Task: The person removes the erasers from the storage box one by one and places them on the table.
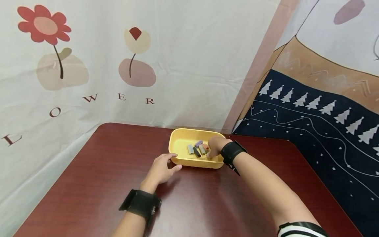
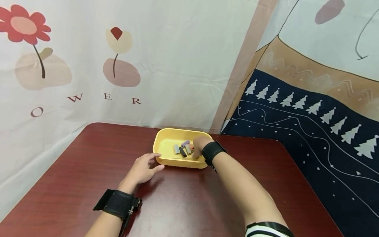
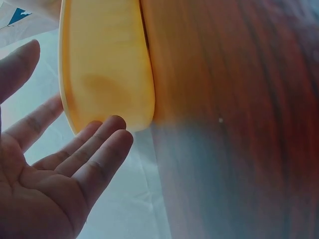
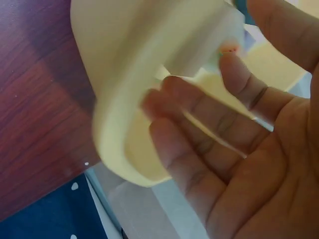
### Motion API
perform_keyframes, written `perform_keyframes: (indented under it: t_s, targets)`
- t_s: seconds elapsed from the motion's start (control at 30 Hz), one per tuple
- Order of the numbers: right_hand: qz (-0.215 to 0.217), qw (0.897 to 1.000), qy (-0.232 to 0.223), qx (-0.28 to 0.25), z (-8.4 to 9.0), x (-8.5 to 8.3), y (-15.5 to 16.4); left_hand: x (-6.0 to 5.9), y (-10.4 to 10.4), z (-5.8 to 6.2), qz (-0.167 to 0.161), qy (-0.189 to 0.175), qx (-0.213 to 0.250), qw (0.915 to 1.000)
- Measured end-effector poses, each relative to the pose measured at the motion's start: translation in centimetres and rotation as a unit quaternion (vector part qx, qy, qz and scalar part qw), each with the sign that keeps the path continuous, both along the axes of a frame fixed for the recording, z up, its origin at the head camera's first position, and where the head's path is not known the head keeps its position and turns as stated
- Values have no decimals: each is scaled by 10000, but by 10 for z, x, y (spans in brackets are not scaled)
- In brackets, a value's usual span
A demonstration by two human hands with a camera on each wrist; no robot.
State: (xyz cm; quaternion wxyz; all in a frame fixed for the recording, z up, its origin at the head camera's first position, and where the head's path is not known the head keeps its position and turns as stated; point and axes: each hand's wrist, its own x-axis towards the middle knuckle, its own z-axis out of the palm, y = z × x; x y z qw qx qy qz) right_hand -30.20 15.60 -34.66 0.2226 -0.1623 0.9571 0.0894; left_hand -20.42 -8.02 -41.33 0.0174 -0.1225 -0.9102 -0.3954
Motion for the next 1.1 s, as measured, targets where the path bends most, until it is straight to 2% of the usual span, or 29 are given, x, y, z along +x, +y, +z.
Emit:
perform_keyframes:
  t_s: [0.13, 0.23, 0.43, 0.63, 0.73, 0.9, 1.1]
  targets:
    - [-107, 9998, 116, -102, -7, 1, 9, 0, 6, 2, -121, -47, 17, 9999]
    - [-5, 9995, 211, -214, -9, 2, 17, 0, 11, 4, -205, -88, 3, 9998]
    - [39, 9975, 568, -411, -7, 0, 29, -8, 19, 11, -325, 71, -9, 9994]
    - [198, 9948, 542, -841, -14, 2, 25, -5, 13, 6, -225, -42, -146, 9996]
    - [292, 9906, 729, -1118, -12, 5, 27, -3, 12, 4, -241, -66, -112, 9996]
    - [573, 9740, 1318, -1753, 7, 19, 30, -4, 16, 9, -255, -108, -82, 9996]
    - [1134, 9441, 1856, -2477, 29, 59, 23, -16, 25, 22, -450, -250, -249, 9984]
